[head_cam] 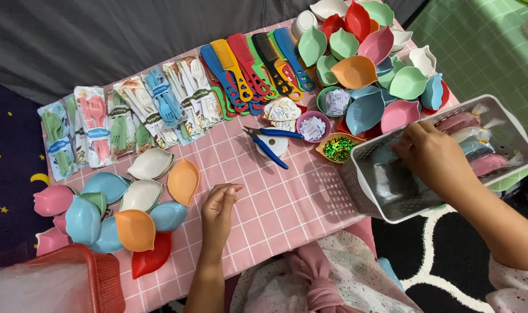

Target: Assembling small leaf-shaped pouches by inserting paper tags and using a hand tool to finish them.

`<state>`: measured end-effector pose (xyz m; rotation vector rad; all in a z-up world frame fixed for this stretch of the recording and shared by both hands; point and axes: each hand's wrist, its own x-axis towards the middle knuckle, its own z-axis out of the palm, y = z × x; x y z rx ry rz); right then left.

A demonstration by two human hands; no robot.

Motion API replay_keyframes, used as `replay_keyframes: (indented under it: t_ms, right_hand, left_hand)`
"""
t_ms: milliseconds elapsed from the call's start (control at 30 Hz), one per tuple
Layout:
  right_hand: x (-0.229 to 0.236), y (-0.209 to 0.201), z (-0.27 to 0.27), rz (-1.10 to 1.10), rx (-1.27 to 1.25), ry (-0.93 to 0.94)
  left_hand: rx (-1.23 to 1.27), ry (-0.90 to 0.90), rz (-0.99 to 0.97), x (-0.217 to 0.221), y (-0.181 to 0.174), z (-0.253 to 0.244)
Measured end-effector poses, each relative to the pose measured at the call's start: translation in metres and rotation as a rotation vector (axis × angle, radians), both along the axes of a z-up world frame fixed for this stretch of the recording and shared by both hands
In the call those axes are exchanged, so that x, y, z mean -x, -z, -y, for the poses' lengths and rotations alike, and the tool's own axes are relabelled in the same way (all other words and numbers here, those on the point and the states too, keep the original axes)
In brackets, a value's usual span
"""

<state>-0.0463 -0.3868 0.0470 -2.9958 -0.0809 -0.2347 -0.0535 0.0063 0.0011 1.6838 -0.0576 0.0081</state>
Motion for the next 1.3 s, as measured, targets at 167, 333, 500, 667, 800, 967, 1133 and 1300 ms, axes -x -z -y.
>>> replay_keyframes:
  t_ms: [167,333,500,667,800,967,1133,1300]
  right_hand:
    - [0.005,0.003,-0.010,0.072,0.280,-0.059]
    - [-0.001,0.005,-0.007,0.063,0.218,-0.049]
    - [-0.001,0.006,-0.011,0.045,0.175,-0.014]
    - [0.006,-0.002,-0.017,0.038,0.126,-0.023]
    - [0.011,-0.002,-0.020,0.003,0.123,0.018]
    - [0.012,-0.001,-0.025,-0.010,0.116,0.108]
    - [0.014,-0.010,-0.029,0.010,0.097,0.121]
    - [0.019,-0.014,-0.030,0.124,0.111,0.098]
  left_hand:
    - [0.005,-0.014,0.000,-0.001,0.003,-0.001]
    - [0.023,-0.017,0.010,-0.002,0.007,-0.002]
    - [0.032,-0.024,0.035,-0.002,0.013,-0.004]
    - [0.056,-0.027,0.020,0.004,0.012,-0.004]
    - [0.010,-0.043,-0.030,0.018,-0.004,-0.007]
    - [-0.234,-0.202,0.175,0.047,0.004,-0.029]
    - [-0.350,-0.668,0.398,0.111,-0.024,-0.097]
    - [-1.221,-0.717,0.430,0.160,0.011,-0.211]
